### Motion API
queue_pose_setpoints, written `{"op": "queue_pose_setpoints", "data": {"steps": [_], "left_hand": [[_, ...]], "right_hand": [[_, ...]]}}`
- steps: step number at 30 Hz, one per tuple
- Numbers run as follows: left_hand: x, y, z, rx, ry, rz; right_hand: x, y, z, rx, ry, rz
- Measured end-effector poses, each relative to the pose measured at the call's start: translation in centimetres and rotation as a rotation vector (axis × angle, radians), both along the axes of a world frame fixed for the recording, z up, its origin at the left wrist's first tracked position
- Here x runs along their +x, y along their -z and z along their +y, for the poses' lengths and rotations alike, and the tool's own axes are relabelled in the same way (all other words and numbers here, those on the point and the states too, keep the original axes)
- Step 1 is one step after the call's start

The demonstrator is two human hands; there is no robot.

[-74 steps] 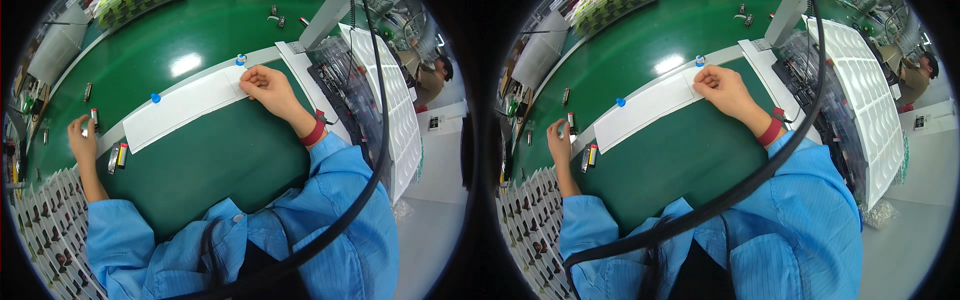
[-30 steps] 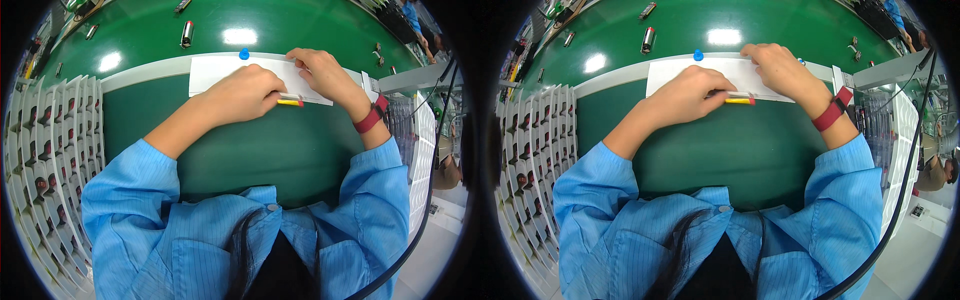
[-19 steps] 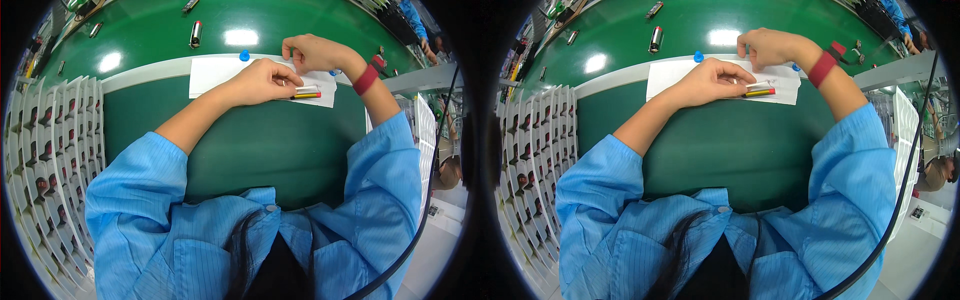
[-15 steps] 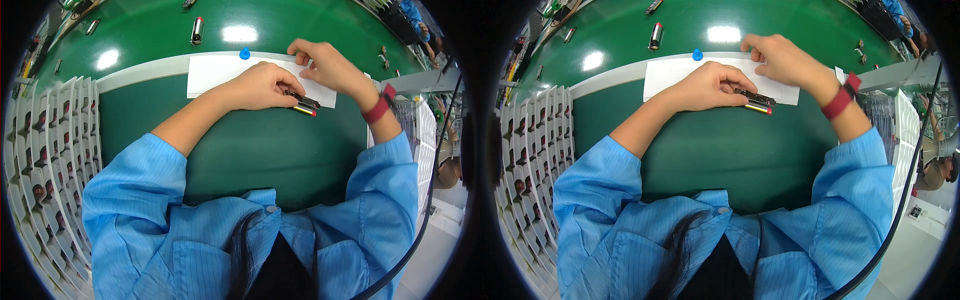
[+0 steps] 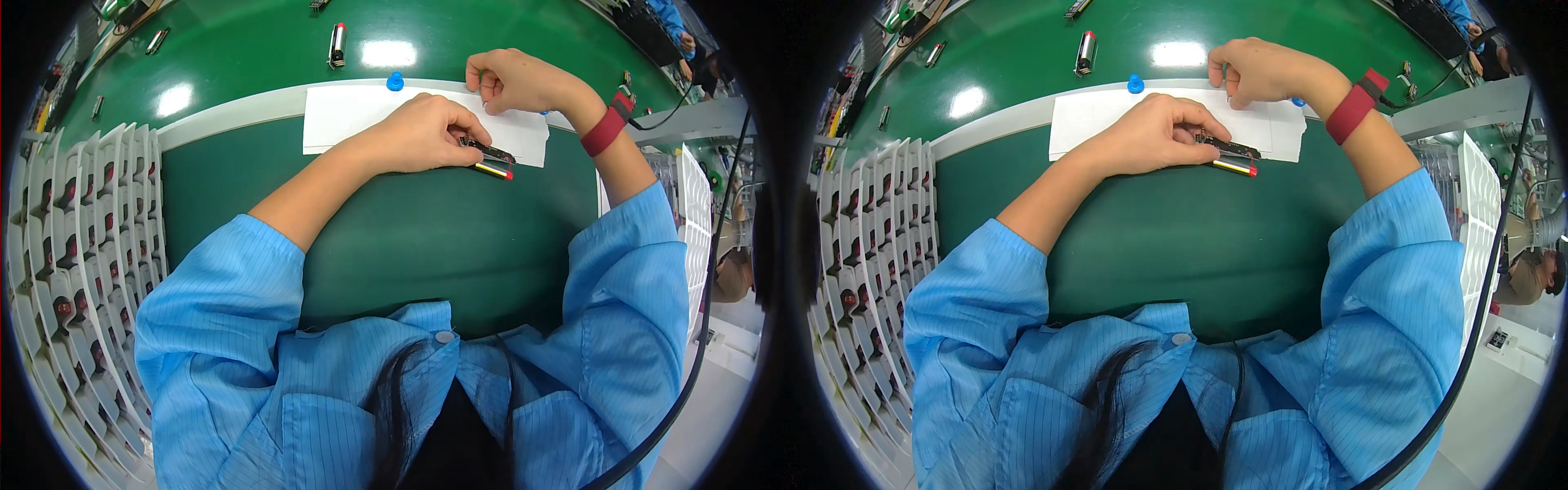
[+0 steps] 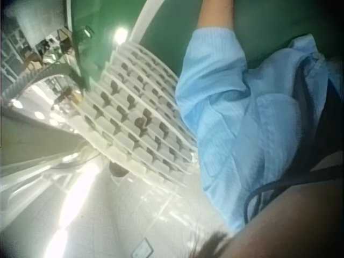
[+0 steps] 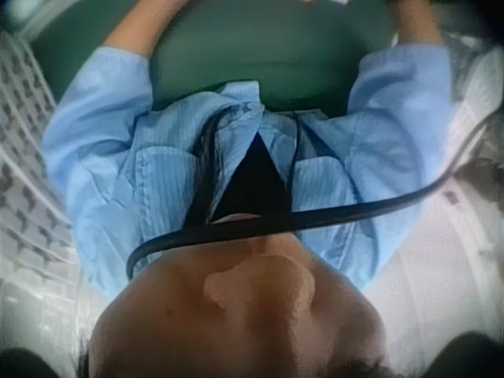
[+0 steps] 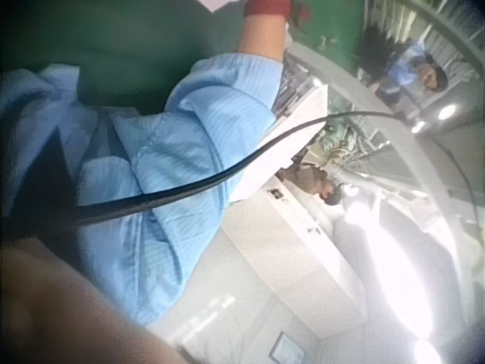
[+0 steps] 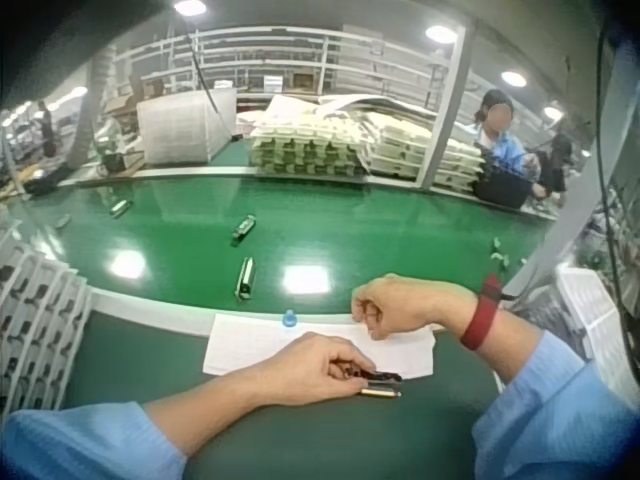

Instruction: The person assembles small electronic components by hand, inserting batteries into plastic casings at a factory workbench.

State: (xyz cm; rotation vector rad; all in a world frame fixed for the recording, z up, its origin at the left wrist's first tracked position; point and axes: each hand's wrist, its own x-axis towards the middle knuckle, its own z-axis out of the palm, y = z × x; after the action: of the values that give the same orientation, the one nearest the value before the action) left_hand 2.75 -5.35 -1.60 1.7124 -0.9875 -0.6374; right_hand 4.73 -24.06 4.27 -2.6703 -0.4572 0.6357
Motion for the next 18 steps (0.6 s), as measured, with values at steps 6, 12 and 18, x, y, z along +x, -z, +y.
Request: {"op": "queue_pose_setpoints", "data": {"steps": [6,12,18], "left_hand": [[0.5,0.1,0.3,-0.037,-0.011,0.072],[1.1,-0.8,-0.1,-0.283,-0.168,0.51],[0.4,-1.3,-0.2,-0.491,-0.263,0.12]], "right_hand": [[-7.8,1.2,-0.2,0.074,-0.343,-1.126],[-8.7,1.1,-1.4,1.273,0.857,-0.435],[-7.4,2.7,0.7,1.379,0.777,-0.006]]}}
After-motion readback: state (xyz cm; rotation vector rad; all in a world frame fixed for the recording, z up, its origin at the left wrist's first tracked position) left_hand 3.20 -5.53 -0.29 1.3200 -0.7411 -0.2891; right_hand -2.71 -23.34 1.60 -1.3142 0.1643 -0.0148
